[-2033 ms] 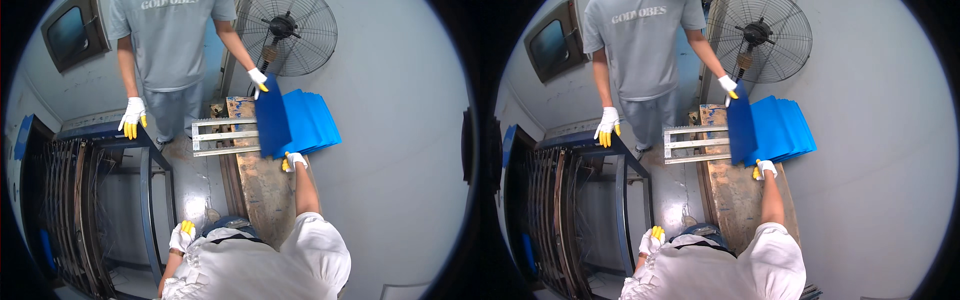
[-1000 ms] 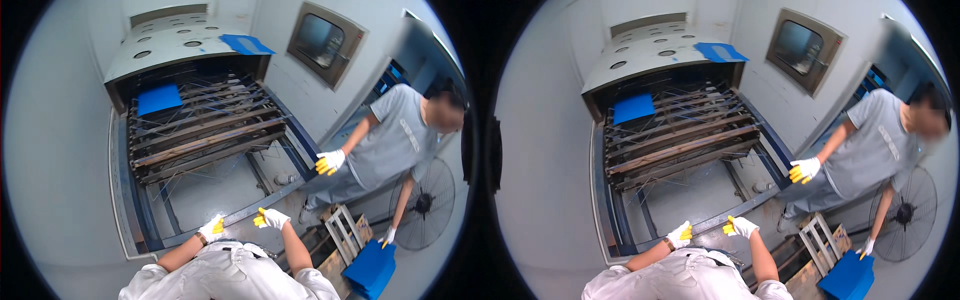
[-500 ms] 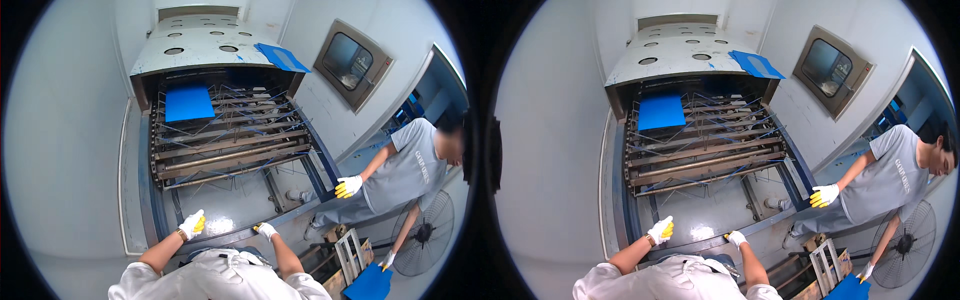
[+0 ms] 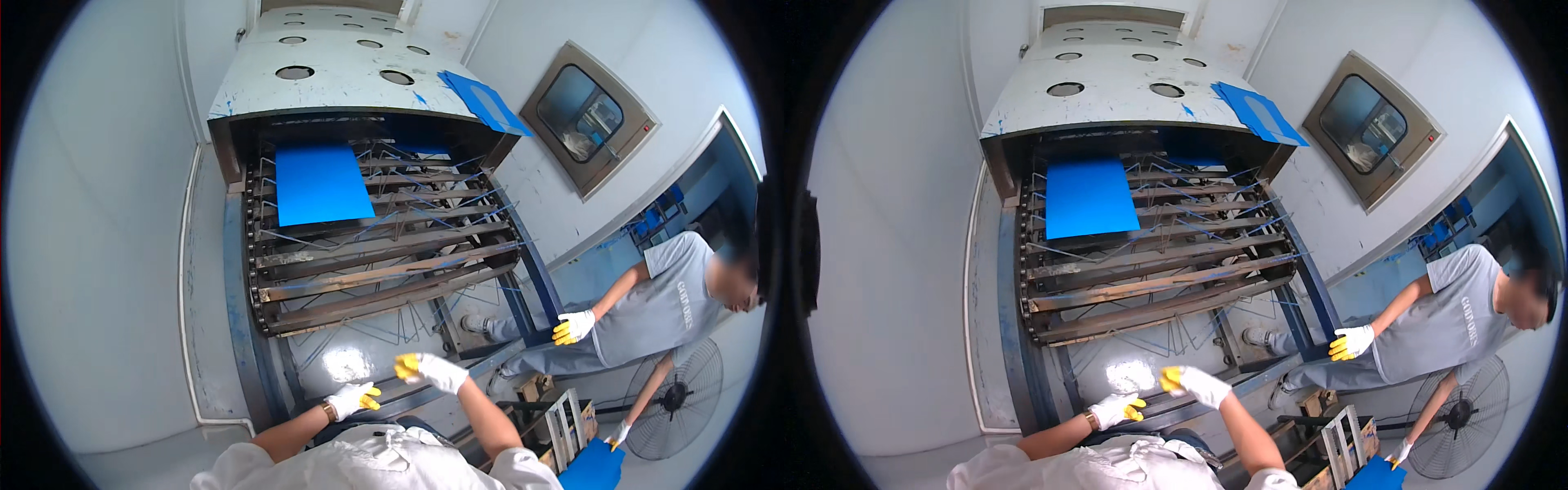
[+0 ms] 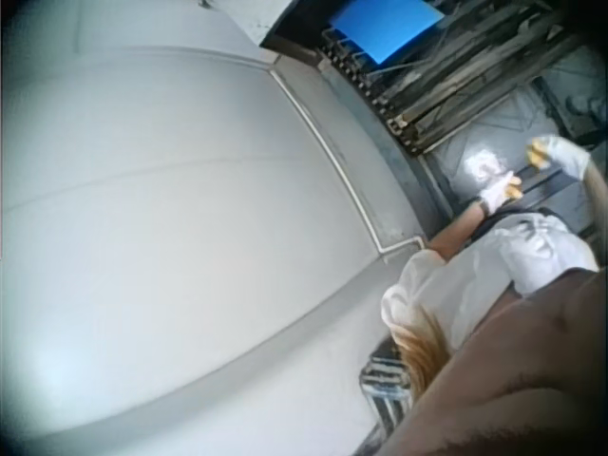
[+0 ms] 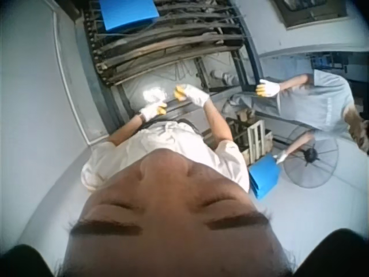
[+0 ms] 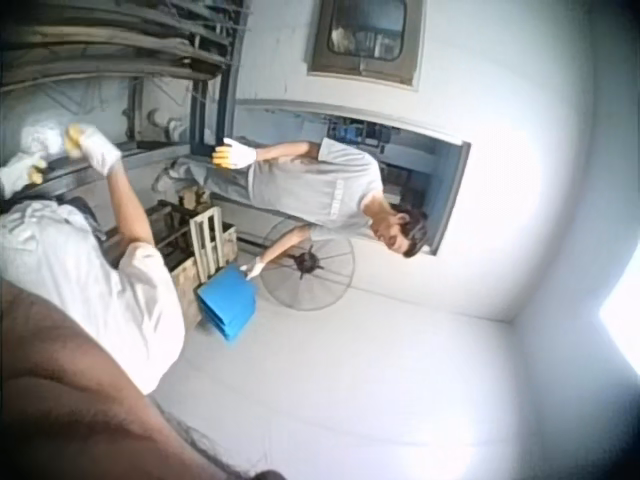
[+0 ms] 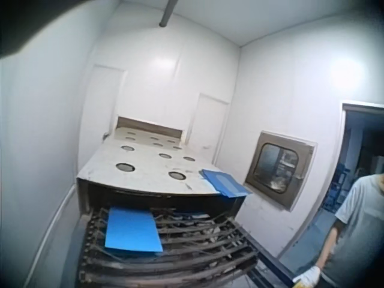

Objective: The person repeatedly picks up blue plastic sheets from a stack on a wooden pallet and places them onto a metal rack. A coworker assists by also handling the sheets. The task continues in a repetitive loop throughout the clip.

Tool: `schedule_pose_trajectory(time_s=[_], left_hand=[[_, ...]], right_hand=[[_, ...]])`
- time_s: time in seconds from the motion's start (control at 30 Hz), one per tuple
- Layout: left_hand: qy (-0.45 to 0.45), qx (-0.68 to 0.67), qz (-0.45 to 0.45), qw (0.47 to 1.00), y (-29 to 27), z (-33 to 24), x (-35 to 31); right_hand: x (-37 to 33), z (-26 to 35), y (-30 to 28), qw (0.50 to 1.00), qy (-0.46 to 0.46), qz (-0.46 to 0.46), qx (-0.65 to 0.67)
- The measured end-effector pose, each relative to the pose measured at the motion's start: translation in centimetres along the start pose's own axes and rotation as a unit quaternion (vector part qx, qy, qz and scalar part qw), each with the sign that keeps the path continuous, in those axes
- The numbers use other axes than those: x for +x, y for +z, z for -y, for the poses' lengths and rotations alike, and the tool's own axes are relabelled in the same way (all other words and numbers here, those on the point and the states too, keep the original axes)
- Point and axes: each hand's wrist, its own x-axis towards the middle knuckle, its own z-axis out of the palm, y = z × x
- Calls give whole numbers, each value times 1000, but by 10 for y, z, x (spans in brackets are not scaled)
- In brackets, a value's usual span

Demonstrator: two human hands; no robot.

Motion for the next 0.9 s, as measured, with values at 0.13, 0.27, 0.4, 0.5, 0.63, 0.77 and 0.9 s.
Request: schedule_pose_trajectory(time_s=[0.13,0.27,0.4,0.5,0.63,0.77,0.9], left_hand=[[36,-26,-9,999,-4,-13,-10],[76,-50,-1,996,4,-36,-29],[172,58,-10,983,-1,-43,-32],[174,56,-36,982,-7,-38,-21],[162,-4,-63,985,-7,-32,-12],[152,-42,-11,987,-14,-21,-3],[155,47,4,987,5,-18,-14]], right_hand=[[63,140,59,987,-134,84,21],[168,194,85,955,-189,53,224],[249,201,96,897,-194,9,397],[266,218,105,897,-346,-41,273],[208,256,111,903,-314,-230,-183],[73,250,101,657,-429,-308,-538],[-63,193,61,855,-371,-269,-243]])
